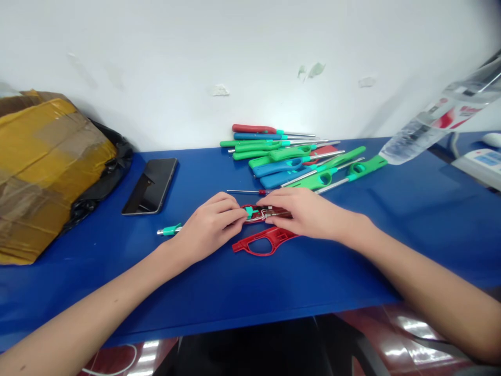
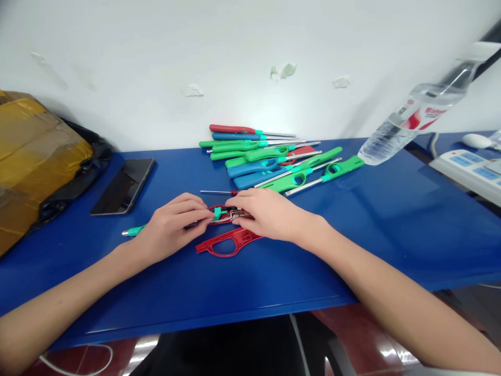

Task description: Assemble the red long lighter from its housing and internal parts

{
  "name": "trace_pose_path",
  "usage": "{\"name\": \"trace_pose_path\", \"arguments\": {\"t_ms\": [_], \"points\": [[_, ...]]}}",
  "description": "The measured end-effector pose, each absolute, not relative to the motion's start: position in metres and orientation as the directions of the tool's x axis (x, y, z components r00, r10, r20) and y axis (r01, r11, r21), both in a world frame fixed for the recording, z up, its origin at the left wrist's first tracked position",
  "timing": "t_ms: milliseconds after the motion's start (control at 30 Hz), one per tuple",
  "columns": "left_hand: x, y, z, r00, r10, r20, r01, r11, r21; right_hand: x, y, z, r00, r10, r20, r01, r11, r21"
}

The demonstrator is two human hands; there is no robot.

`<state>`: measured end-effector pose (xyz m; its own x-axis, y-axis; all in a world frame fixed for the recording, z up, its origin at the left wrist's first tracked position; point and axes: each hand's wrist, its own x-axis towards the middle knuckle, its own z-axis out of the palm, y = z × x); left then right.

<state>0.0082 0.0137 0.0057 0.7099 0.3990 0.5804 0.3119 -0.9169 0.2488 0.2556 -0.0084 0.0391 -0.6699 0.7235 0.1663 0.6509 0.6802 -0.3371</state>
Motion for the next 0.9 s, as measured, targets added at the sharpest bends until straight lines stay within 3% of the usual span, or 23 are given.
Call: {"name": "trace_pose_path", "arguments": {"t_ms": [267,733,900], "points": [[0.0033,0.0142,0.0043,0.563,0.559,0.609,0.421,-0.828,0.372,0.2558,-0.0124,0.0365,-0.701,0.684,0.204,0.626,0.726,-0.284],[0.0053,0.0128,0.0036,0.583,0.567,0.581,0.400,-0.824,0.402,0.2523,-0.0148,0.0351,-0.692,0.700,0.179,0.653,0.712,-0.260],[0.0059,0.0126,0.0099,0.579,0.553,0.600,0.411,-0.833,0.371,0.2511,-0.0124,0.0340,-0.659,0.733,0.168,0.663,0.672,-0.329]]}}
